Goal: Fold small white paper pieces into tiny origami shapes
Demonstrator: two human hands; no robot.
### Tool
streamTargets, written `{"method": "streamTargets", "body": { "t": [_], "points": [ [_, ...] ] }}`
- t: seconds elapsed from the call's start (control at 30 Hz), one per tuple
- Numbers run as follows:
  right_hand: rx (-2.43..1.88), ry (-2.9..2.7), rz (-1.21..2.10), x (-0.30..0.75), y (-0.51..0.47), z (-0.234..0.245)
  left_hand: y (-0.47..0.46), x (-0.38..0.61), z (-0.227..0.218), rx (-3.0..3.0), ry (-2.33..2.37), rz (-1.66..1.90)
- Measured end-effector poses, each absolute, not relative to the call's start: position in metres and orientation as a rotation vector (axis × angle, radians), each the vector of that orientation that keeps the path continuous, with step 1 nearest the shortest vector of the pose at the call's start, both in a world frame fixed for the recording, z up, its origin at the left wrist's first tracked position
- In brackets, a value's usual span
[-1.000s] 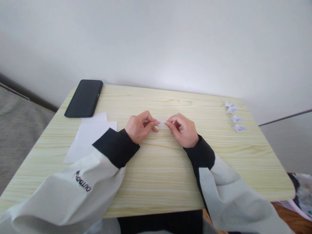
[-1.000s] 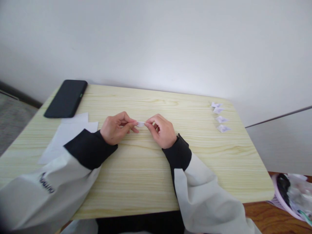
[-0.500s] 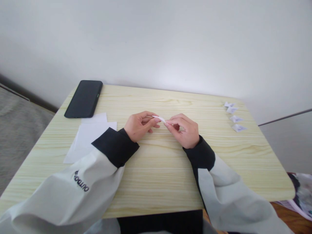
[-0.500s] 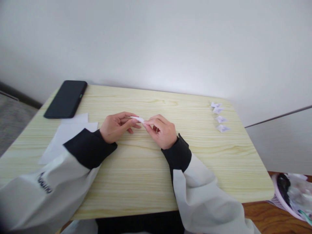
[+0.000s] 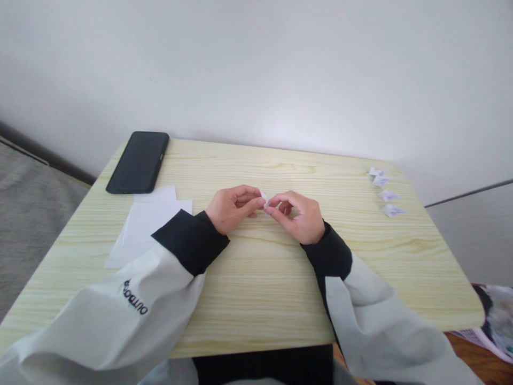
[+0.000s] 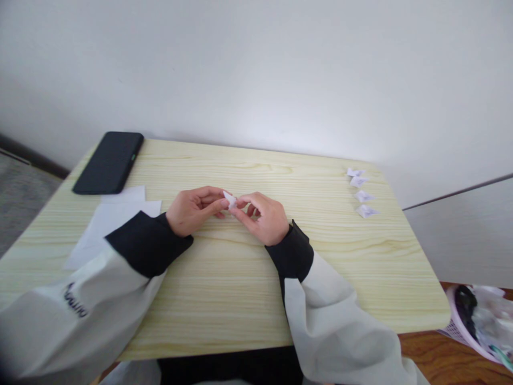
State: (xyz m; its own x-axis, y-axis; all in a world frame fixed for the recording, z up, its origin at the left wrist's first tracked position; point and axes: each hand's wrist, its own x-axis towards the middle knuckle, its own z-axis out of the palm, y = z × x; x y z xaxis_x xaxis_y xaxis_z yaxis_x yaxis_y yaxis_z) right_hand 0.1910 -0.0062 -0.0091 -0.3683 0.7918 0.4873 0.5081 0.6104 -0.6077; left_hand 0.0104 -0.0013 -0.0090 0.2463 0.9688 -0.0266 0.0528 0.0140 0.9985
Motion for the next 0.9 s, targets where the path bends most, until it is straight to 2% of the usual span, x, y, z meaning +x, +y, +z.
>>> {"method": "streamTargets", "body": {
  "t": [0.43,0.9],
  "points": [
    [-1.005,-1.962,0.663,0.1897,-0.0074,-0.0133,-0.0023,0.0105,-0.0086,1.378,1.037,0.988],
    [-1.011,-1.957,0.712,0.1892,-0.0075,-0.0129,-0.0022,0.0108,-0.011,1.392,1.072,0.981]
  ]
}}
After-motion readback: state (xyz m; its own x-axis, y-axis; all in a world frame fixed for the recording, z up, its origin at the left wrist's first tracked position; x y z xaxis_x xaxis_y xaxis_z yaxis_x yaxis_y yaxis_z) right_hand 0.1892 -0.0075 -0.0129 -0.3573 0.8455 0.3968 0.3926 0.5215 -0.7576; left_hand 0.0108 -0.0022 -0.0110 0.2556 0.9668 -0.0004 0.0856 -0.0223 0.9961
